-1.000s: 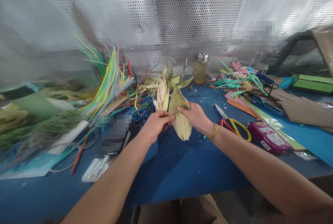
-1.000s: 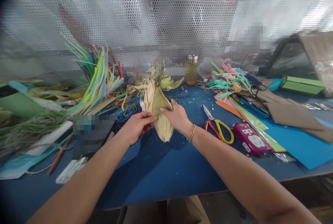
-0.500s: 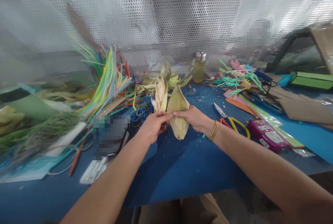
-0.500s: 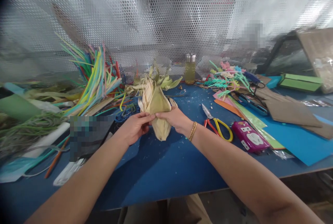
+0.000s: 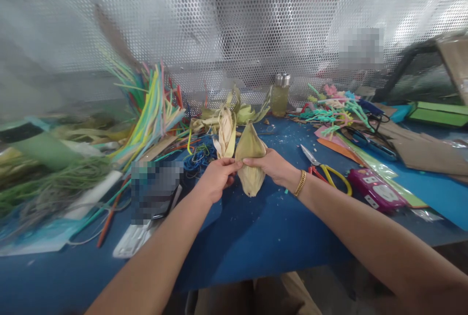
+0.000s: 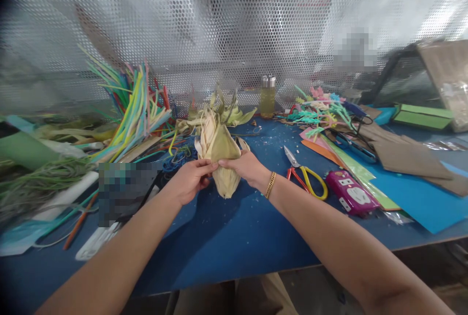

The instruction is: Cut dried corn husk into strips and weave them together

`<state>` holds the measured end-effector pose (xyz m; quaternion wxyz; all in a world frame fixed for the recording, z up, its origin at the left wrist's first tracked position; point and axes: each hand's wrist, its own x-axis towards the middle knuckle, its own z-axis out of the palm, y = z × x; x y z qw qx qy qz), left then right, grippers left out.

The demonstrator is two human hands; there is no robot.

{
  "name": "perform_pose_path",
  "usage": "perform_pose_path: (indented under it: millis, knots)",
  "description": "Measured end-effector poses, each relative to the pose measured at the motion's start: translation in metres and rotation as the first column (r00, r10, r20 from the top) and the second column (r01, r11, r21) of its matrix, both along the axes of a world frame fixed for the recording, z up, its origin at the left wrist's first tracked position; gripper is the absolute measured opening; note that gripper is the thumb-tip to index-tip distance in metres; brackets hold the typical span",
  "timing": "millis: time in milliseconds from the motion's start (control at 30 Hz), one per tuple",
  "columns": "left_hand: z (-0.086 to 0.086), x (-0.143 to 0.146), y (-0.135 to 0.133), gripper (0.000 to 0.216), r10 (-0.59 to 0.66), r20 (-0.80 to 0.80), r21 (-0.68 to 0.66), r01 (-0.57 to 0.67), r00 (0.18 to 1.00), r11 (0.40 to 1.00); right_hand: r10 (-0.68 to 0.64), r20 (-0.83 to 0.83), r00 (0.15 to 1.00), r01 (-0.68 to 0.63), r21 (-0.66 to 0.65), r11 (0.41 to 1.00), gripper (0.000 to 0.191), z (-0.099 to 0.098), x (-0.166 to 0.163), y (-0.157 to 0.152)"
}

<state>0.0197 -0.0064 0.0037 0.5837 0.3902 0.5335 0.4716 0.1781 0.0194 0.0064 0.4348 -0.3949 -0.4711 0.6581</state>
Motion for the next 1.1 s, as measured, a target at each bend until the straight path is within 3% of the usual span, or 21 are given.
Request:
perform_pose_path:
  millis: [133, 233, 300, 400, 467, 533, 667, 767, 833, 933, 1033, 1100]
  knots:
    - [0.001, -0.002, 0.000, 0.027, -0.077, 0.181, -0.030, 0.084, 0.980, 0.996, 0.041, -0.021, 0.999, -0.042, -0.028, 0.999, 0.032, 0.000, 0.001, 0.001]
    - [0.008, -0.007, -0.003, 0.019, -0.159, 0.299, 0.003, 0.166, 0.941, 0.986, -0.022, 0.077, 0.997, 0.027, -0.061, 0.998, 0.024, -0.004, 0.005, 0.009]
    - [0.015, -0.011, -0.004, 0.012, -0.178, 0.377, 0.074, 0.163, 0.909, 0.984, -0.051, 0.137, 0.989, 0.064, -0.096, 0.993, 0.021, -0.008, 0.009, 0.016]
    - [0.022, -0.015, -0.004, 0.002, -0.177, 0.499, 0.100, 0.146, 0.848, 0.984, 0.014, 0.142, 0.990, 0.003, -0.119, 0.993, 0.019, -0.013, 0.014, 0.024]
    - [0.023, -0.015, -0.003, 0.012, -0.185, 0.558, 0.067, 0.178, 0.809, 0.982, 0.042, 0.153, 0.987, -0.025, -0.112, 0.993, 0.018, -0.014, 0.014, 0.026]
    - [0.021, -0.014, -0.003, 0.021, -0.200, 0.572, 0.034, 0.220, 0.795, 0.975, 0.022, 0.160, 0.987, -0.006, -0.096, 0.995, 0.019, -0.014, 0.012, 0.024]
    - [0.015, -0.008, -0.007, 0.025, -0.279, 0.455, -0.028, 0.327, 0.845, 0.944, -0.034, 0.141, 0.989, 0.046, -0.082, 0.996, 0.020, -0.010, 0.008, 0.018]
    - [0.020, -0.007, -0.010, 0.020, -0.377, 0.413, 0.053, 0.391, 0.829, 0.919, -0.043, 0.172, 0.984, 0.054, -0.066, 0.996, 0.015, -0.009, 0.011, 0.021]
    - [0.031, -0.012, -0.013, 0.024, -0.371, 0.484, 0.199, 0.313, 0.793, 0.929, -0.060, 0.202, 0.978, 0.074, -0.060, 0.995, 0.014, -0.011, 0.016, 0.026]
    - [0.057, -0.033, -0.017, 0.025, -0.286, 0.688, 0.357, 0.033, 0.667, 0.934, -0.098, 0.239, 0.966, 0.121, -0.083, 0.989, 0.017, -0.014, 0.027, 0.038]
    - [0.075, -0.059, -0.016, 0.022, -0.226, 0.800, 0.419, -0.248, 0.555, 0.874, -0.104, 0.260, 0.960, 0.135, -0.104, 0.985, 0.018, -0.012, 0.034, 0.044]
    - [0.074, -0.066, -0.012, 0.023, -0.118, 0.793, 0.388, -0.345, 0.598, 0.855, -0.068, 0.261, 0.963, 0.102, -0.118, 0.988, 0.012, -0.009, 0.033, 0.042]
